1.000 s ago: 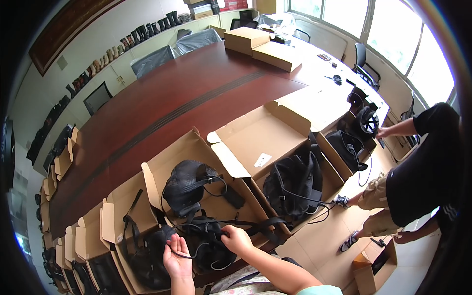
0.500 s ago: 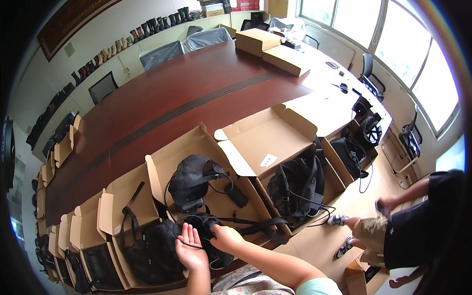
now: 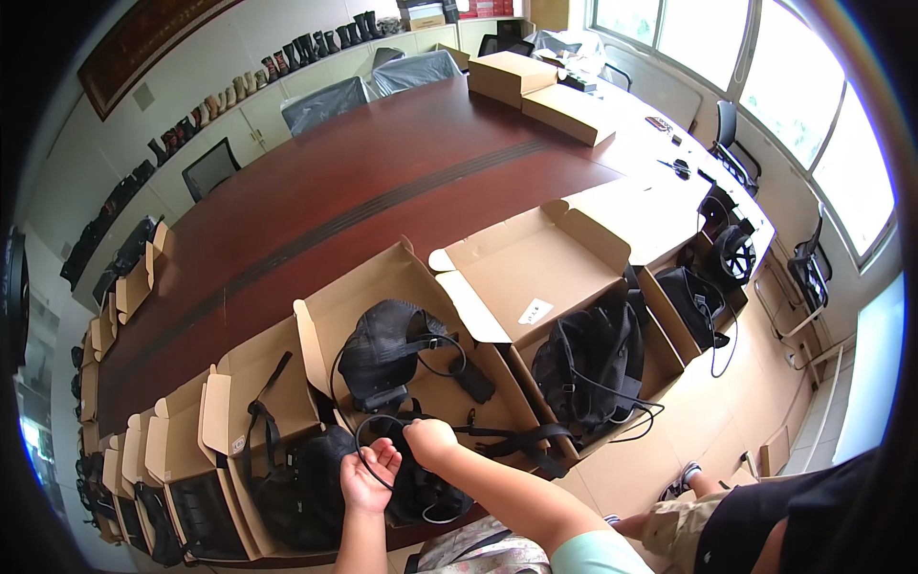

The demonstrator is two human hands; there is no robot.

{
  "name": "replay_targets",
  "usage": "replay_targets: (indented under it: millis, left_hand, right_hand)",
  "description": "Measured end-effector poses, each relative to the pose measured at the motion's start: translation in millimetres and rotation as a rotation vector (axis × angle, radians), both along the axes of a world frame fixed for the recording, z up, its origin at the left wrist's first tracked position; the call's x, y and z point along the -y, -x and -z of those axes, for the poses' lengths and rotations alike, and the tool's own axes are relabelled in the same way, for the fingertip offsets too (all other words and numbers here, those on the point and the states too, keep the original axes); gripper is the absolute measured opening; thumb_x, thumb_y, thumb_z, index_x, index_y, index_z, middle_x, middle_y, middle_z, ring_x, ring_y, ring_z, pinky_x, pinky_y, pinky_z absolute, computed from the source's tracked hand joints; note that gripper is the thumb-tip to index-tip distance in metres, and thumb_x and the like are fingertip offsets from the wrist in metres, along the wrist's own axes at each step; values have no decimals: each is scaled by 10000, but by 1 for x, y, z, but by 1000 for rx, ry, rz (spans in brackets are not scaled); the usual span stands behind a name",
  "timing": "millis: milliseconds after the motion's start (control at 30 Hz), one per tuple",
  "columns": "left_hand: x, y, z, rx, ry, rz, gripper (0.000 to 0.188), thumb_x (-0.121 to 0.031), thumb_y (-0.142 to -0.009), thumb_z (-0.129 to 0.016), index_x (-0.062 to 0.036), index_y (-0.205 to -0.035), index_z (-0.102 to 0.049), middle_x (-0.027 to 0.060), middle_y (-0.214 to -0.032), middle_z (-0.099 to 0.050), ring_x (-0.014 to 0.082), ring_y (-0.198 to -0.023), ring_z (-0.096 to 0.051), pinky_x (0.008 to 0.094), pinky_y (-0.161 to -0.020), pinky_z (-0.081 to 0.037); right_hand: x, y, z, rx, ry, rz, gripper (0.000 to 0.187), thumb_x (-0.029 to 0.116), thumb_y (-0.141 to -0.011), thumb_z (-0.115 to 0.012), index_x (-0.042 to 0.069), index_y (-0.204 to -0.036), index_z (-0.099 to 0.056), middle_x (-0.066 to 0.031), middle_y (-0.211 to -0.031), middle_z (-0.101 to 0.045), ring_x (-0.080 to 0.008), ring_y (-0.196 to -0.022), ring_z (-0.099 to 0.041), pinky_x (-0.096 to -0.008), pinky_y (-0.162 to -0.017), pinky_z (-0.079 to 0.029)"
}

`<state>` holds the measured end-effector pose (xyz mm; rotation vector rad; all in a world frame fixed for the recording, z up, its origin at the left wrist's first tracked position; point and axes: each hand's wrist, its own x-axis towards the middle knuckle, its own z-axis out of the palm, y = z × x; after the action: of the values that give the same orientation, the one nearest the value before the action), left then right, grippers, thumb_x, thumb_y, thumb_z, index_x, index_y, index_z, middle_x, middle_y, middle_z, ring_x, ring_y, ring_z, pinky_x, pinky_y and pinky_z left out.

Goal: Packing black bags and electronic devices into cardboard boxes on a large table in a production or warehouse environment.

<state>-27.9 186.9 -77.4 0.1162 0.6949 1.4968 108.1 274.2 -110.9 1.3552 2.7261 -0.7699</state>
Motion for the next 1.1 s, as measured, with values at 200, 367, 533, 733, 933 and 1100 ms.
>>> replay_targets:
  millis: [200, 367, 533, 733, 933, 1100]
  left_hand:
    - [-20, 30, 24, -1167, -190, 600, 207, 23, -822, -570, 29, -1005, -666, 104, -975, -685, 176, -907, -639, 277, -834, -487]
    - [-36, 13, 12, -1515, -502, 445, 205, 45, -828, -567, 13, -1009, -659, 117, -996, -673, 215, -926, -644, 303, -837, -491]
    - [-47, 11, 2, -1729, -531, 395, 211, 16, -764, -632, -31, -966, -671, 109, -939, -631, 276, -883, -620, 332, -771, -501]
    - [-75, 20, 2, -2009, -786, 381, 125, -68, -714, -695, -91, -837, -692, 74, -793, -608, 276, -791, -607, 375, -692, -496]
    - [-96, 20, 14, -1862, -309, 246, 84, -70, -760, -648, -44, -818, -702, 118, -772, -634, 301, -738, -622, 383, -672, -506]
    - [-116, 13, 33, -1725, -180, 260, 113, -60, -786, -636, -15, -869, -700, 143, -774, -656, 252, -676, -636, 329, -649, -503]
  right_hand:
    - [-6, -22, -30, -182, -141, -86, 79, 187, -748, -626, 119, -756, -664, -59, -813, -628, -268, -790, -649, -386, -687, -532]
    - [-10, -35, -46, -283, -205, -97, 65, 172, -741, -630, 113, -731, -657, -53, -783, -615, -262, -796, -637, -377, -702, -524]
    - [-11, -40, -53, -370, -217, -158, 61, 166, -731, -644, 107, -716, -649, -50, -761, -609, -262, -758, -634, -378, -680, -523]
    - [-12, -40, -49, -465, -230, -109, 76, 144, -704, -689, 93, -746, -652, -48, -748, -581, -256, -741, -625, -368, -665, -516]
    - [-11, -38, -51, -515, -241, -205, 80, 114, -710, -645, 70, -716, -579, -57, -754, -569, -260, -793, -609, -380, -700, -511]
    - [-8, -46, -50, -514, -218, -201, 82, 123, -709, -649, 71, -715, -586, -60, -757, -573, -267, -781, -609, -383, -700, -510]
